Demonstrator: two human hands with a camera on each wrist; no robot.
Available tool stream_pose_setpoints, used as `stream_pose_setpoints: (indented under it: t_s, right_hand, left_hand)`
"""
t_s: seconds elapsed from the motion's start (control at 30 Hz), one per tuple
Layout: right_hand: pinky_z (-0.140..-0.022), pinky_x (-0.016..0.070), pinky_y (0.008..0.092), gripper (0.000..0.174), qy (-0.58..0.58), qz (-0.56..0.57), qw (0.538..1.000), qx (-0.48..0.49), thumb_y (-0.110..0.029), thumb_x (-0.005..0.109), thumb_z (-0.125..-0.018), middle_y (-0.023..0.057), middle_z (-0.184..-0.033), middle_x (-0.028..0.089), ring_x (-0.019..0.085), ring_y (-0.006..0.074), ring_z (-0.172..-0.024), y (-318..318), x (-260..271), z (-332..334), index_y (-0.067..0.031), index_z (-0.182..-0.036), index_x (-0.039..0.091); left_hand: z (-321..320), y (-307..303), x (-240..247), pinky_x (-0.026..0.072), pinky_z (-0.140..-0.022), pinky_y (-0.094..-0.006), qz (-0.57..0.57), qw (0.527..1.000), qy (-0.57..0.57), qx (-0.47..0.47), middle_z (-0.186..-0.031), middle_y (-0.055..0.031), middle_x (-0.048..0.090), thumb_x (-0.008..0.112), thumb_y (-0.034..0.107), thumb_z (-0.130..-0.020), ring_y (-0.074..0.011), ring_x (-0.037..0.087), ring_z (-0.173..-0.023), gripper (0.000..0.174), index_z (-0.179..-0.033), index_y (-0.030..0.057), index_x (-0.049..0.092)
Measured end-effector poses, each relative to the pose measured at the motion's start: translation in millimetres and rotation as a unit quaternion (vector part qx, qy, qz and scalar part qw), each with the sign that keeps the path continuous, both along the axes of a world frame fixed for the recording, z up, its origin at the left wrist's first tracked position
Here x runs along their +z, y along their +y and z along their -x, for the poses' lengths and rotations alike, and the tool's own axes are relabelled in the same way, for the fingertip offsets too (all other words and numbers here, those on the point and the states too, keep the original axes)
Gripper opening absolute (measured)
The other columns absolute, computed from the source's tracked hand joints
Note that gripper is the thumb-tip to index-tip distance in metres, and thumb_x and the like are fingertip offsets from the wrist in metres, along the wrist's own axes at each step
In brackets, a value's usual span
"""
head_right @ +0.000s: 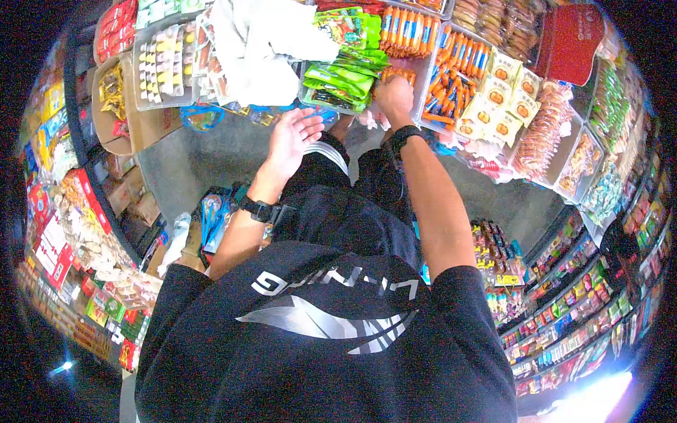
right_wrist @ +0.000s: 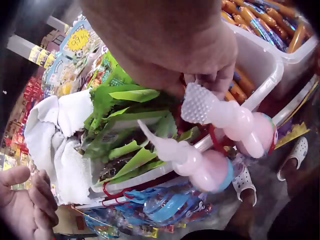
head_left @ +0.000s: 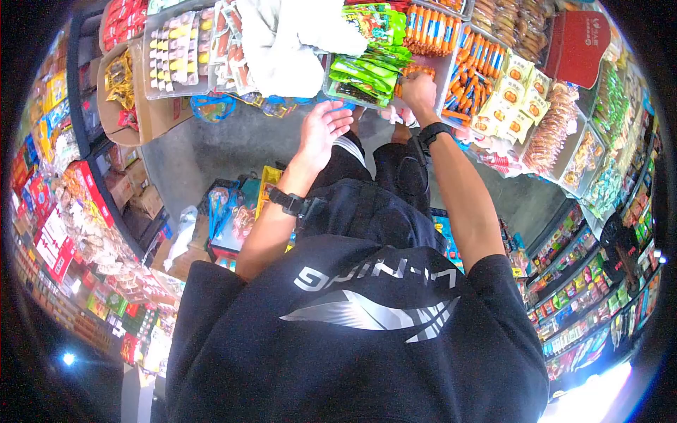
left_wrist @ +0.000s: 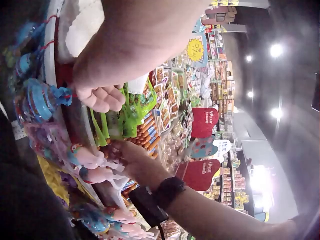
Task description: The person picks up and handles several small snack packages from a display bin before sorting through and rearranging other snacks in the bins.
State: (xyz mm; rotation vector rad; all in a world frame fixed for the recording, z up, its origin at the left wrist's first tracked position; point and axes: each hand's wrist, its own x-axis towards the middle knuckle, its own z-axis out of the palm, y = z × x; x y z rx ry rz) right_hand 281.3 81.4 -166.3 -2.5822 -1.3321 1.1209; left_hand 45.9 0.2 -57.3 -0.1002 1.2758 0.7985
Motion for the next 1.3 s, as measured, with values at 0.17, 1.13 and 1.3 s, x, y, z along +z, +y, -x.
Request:
stream_pose_setpoints:
  t_s: [0.17, 1.13, 1.3]
  right_hand:
    - [-0.089, 0.0548, 0.0465, 0.041, -0.060, 0.039, 0.997, 0.016, -0.039, 0.078, -0.079, 0.0207, -0.106, 0.072, 0.069, 0.0382, -0.101, 6, 7, -3, -0.0053, -0.101, 0.072]
    - [-0.061, 0.0534, 0.0424, 0.023, 0.411, 0.026, 0.865, -0.286, -0.027, 0.051, -0.094, 0.0050, -0.076, 0.056, 0.054, 0.0186, -0.057, 39, -33, -21, -0.0066, -0.100, 0.058]
    - [-0.059, 0.0554, 0.0425, 0.022, 0.414, 0.041, 0.875, -0.248, -0.025, 0.051, -0.093, 0.0039, -0.074, 0.055, 0.052, 0.0179, -0.054, 40, -27, -27, -0.0061, -0.097, 0.059]
  left_hand:
    - [-1, -1, 0, 0.0521, -0.088, -0.0383, 0.005, 1.000, 0.012, -0.006, -0.107, -0.0150, 0.069, 0.047, 0.034, -0.101, -0.0253, 0.066, -0.098, 0.037, -0.116, 0.0023, 0.058]
    - [20, -22, -10, 0.0517, -0.090, -0.0382, 0.027, 0.999, 0.043, 0.009, -0.110, -0.0159, 0.067, 0.048, 0.033, -0.100, -0.0259, 0.065, -0.101, 0.037, -0.118, 0.0022, 0.057]
    - [17, -20, -10, 0.0517, -0.089, -0.0380, 0.020, 0.999, 0.041, 0.008, -0.110, -0.0157, 0.068, 0.048, 0.033, -0.100, -0.0259, 0.065, -0.101, 0.037, -0.118, 0.0026, 0.057]
